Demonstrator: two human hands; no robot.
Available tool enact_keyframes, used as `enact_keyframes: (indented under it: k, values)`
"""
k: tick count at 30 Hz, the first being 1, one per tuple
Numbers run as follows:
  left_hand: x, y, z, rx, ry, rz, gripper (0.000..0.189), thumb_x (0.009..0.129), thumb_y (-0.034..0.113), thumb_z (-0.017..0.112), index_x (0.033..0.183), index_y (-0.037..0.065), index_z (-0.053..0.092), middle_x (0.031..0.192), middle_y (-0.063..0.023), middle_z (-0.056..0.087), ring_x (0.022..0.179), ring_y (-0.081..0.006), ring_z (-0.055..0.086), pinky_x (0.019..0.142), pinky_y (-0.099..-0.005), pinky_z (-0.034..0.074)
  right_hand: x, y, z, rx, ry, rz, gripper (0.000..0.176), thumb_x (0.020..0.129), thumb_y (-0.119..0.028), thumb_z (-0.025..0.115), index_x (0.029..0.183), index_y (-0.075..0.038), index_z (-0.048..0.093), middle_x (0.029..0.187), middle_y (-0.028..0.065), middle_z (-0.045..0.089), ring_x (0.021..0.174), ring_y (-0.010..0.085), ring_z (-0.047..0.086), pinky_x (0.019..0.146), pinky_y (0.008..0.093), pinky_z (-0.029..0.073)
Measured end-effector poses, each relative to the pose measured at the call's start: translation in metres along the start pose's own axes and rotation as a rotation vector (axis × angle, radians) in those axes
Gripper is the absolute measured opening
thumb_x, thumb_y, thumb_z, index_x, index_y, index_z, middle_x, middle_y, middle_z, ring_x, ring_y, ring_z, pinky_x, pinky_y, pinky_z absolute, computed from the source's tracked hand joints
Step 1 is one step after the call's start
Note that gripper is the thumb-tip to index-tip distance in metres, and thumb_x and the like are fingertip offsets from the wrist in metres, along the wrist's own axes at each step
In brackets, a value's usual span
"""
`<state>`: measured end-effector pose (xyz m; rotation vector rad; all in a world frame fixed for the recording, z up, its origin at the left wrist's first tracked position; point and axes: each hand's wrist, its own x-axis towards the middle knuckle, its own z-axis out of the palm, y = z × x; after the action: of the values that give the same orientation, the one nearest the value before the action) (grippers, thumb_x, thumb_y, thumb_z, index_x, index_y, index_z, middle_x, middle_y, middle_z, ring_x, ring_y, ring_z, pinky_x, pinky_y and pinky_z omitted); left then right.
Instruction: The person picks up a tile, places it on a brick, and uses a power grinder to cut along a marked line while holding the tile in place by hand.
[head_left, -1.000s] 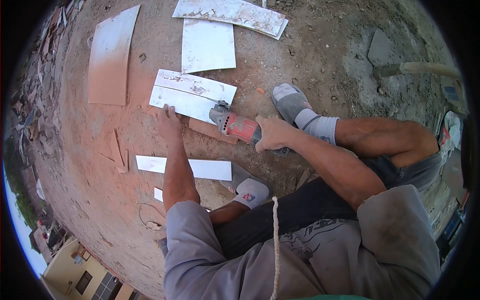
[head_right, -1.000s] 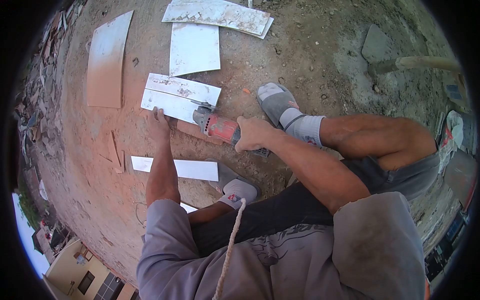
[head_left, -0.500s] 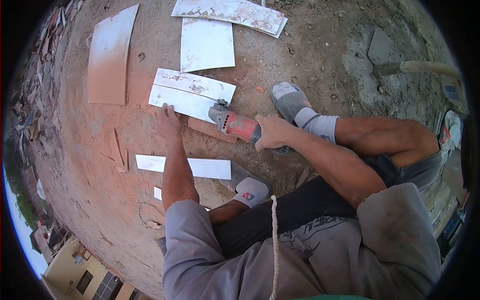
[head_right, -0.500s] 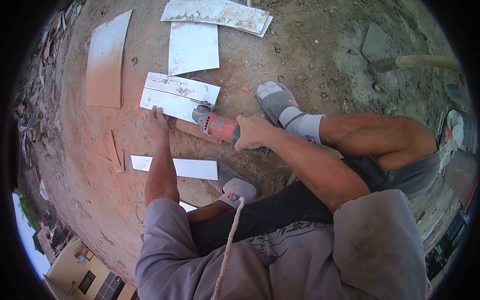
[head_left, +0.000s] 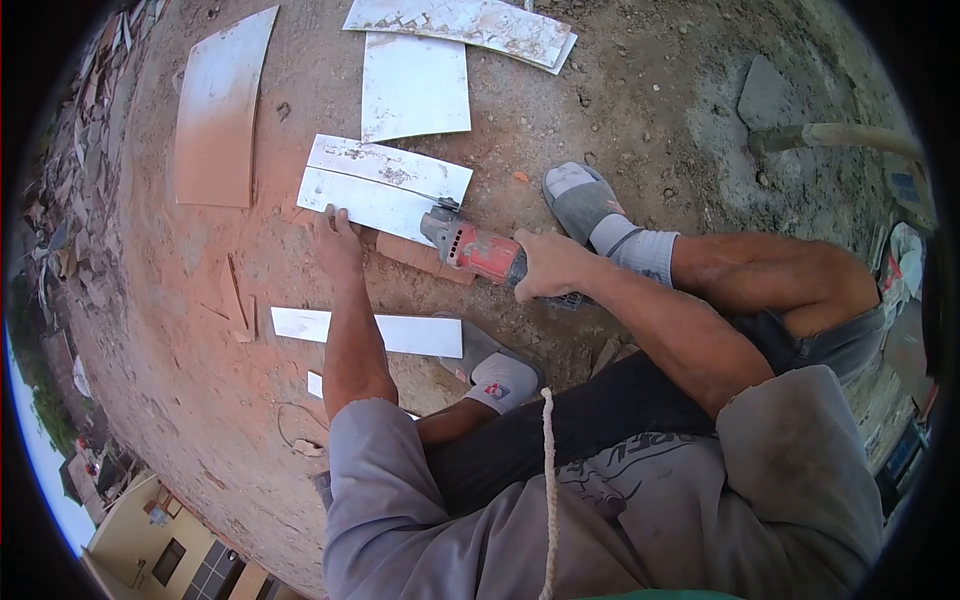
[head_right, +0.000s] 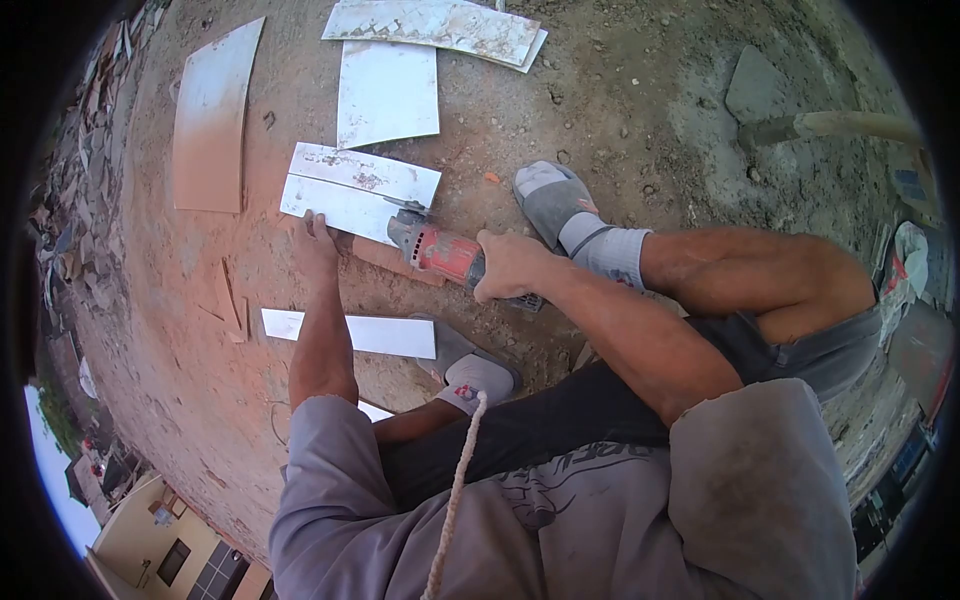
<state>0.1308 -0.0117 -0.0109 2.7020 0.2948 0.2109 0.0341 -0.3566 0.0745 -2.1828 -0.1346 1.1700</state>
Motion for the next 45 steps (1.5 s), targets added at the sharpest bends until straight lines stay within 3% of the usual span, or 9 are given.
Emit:
enact_keyframes:
  k: [8, 11, 13, 17, 19, 25, 35, 37, 45]
  values:
    - [0.002, -0.010, 0.007, 0.065, 0.007, 0.038, 0.038, 0.094, 0.027, 0.058, 0.121, 0.000, 0.061, 0.113, -0.0179, 0.065, 0.102, -0.0343, 0.060, 0.093, -0.0427, 0.045, 0.007, 0.005, 0.006, -0.009, 0.003, 0.004, 0.074, 0.061, -0.032, 0.077, 0.118, 0.005, 0.049, 0.106, 0.0282, 0.065, 0.103, 0.0415, 0.063, 0.089, 0.0442, 0.051]
    - [-0.006, -0.008, 0.004, 0.067, 0.004, 0.030, 0.034, 0.094, 0.027, 0.059, 0.117, 0.002, 0.063, 0.111, -0.0175, 0.065, 0.117, -0.0363, 0.053, 0.101, -0.0470, 0.042, 0.002, 0.004, 0.013, -0.008, 0.010, 0.014, 0.073, 0.061, -0.033, 0.077, 0.117, 0.004, 0.049, 0.106, 0.0284, 0.065, 0.102, 0.0409, 0.064, 0.088, 0.0445, 0.051]
    - [-0.003, 0.010, -0.004, -0.180, -0.071, -0.154, 0.036, 0.094, 0.030, 0.057, 0.118, 0.003, 0.063, 0.112, -0.0171, 0.066, 0.120, -0.0379, 0.051, 0.104, -0.0479, 0.040, 0.007, 0.001, 0.007, -0.001, 0.030, 0.004, 0.071, 0.061, -0.032, 0.077, 0.116, 0.003, 0.050, 0.105, 0.0282, 0.065, 0.101, 0.0406, 0.064, 0.087, 0.0450, 0.052]
    - [0.001, -0.011, 0.007, 0.054, -0.017, 0.031, 0.035, 0.094, 0.029, 0.057, 0.117, 0.003, 0.063, 0.113, -0.0175, 0.065, 0.120, -0.0390, 0.051, 0.103, -0.0478, 0.040, 0.008, -0.003, 0.007, 0.006, 0.049, -0.027, 0.072, 0.062, -0.032, 0.075, 0.117, 0.004, 0.048, 0.101, 0.0298, 0.065, 0.098, 0.0439, 0.064, 0.086, 0.0457, 0.051]
    - [0.002, -0.016, 0.013, -0.145, -0.030, -0.007, 0.039, 0.095, 0.024, 0.058, 0.122, -0.004, 0.058, 0.115, -0.0211, 0.063, 0.101, -0.0367, 0.061, 0.100, -0.0441, 0.041, 0.007, -0.010, 0.007, 0.022, 0.046, -0.017, 0.072, 0.061, -0.032, 0.076, 0.117, 0.004, 0.049, 0.101, 0.0298, 0.065, 0.098, 0.0435, 0.064, 0.086, 0.0457, 0.051]
    - [0.000, -0.017, 0.009, 0.056, 0.032, 0.148, 0.040, 0.095, 0.024, 0.058, 0.122, -0.005, 0.057, 0.114, -0.0212, 0.064, 0.100, -0.0357, 0.062, 0.098, -0.0449, 0.042, 0.024, -0.016, 0.012, 0.039, 0.070, -0.026, 0.071, 0.060, -0.032, 0.076, 0.115, 0.004, 0.049, 0.101, 0.0303, 0.064, 0.097, 0.0437, 0.064, 0.086, 0.0459, 0.051]
    - [-0.003, -0.011, 0.008, 0.029, 0.050, 0.129, 0.039, 0.095, 0.024, 0.057, 0.120, -0.005, 0.059, 0.114, -0.0214, 0.065, 0.100, -0.0379, 0.060, 0.099, -0.0466, 0.040, 0.017, -0.011, 0.010, 0.045, 0.066, -0.057, 0.071, 0.060, -0.033, 0.076, 0.114, 0.004, 0.049, 0.101, 0.0308, 0.064, 0.097, 0.0446, 0.063, 0.085, 0.0463, 0.051]
    - [-0.001, -0.014, 0.007, 0.062, -0.023, 0.041, 0.038, 0.094, 0.030, 0.057, 0.121, 0.003, 0.062, 0.122, -0.0175, 0.062, 0.127, -0.0436, 0.045, 0.108, -0.0477, 0.036, 0.016, -0.011, 0.009, 0.023, 0.038, -0.033, 0.072, 0.061, -0.034, 0.076, 0.115, 0.005, 0.049, 0.101, 0.0310, 0.064, 0.098, 0.0449, 0.063, 0.086, 0.0462, 0.051]
    - [-0.001, -0.011, 0.006, 0.046, -0.011, 0.003, 0.039, 0.094, 0.030, 0.057, 0.122, 0.003, 0.062, 0.126, -0.0224, 0.059, 0.126, -0.0453, 0.045, 0.110, -0.0491, 0.034, 0.038, -0.021, 0.011, 0.051, 0.049, -0.064, 0.075, 0.059, -0.036, 0.076, 0.116, 0.006, 0.050, 0.105, 0.0328, 0.062, 0.102, 0.0453, 0.061, 0.089, 0.0454, 0.050]
